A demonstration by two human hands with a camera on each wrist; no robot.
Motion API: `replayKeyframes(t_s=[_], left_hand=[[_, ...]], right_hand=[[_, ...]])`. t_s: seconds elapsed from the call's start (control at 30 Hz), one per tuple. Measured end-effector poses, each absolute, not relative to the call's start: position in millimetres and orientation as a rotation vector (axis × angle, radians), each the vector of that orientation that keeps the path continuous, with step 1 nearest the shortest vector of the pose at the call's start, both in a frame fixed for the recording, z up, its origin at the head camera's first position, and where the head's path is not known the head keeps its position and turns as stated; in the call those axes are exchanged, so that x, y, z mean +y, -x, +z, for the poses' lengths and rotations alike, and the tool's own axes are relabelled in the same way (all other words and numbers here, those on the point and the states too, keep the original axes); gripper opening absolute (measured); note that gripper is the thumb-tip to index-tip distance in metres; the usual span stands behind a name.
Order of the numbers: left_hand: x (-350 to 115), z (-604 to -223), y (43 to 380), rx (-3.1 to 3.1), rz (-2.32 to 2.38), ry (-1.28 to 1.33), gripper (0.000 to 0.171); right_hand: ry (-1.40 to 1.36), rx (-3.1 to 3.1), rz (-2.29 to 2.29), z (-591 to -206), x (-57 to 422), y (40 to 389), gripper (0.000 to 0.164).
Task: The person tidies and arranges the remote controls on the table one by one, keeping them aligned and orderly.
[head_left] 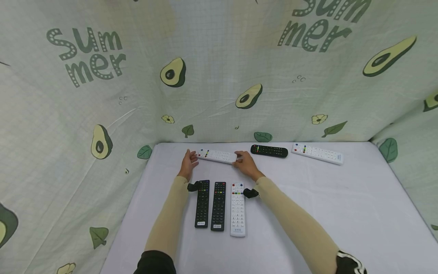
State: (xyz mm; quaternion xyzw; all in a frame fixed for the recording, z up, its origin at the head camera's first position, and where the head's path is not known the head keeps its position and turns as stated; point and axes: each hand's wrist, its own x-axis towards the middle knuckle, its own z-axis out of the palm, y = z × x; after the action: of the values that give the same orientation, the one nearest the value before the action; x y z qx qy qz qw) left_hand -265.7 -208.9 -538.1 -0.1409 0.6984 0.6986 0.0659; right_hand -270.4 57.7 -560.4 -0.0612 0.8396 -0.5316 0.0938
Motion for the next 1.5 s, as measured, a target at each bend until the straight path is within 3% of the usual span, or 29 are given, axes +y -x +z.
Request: replayKeyframes(t_s=[0.27, 0.63, 1.5], left_hand=[[-202.6, -540.5, 268.5, 2.141, 2.075, 0.452, 0.050], [-185.7, -542.0, 261.7, 2.172, 2.148, 0.492, 0.037], [-149.1, -532.5, 222.9, 2.116, 2.153, 0.372, 0.027]], right_hand=[[0.146, 2.493, -1.593, -561.2, 70.6, 258.5, 0.055], [0.124, 2.415, -1.688, -549.7, 87.9, 235.5, 0.056], [-0.010, 2.292, -1.791, -532.6, 133.4, 153.4, 0.056]])
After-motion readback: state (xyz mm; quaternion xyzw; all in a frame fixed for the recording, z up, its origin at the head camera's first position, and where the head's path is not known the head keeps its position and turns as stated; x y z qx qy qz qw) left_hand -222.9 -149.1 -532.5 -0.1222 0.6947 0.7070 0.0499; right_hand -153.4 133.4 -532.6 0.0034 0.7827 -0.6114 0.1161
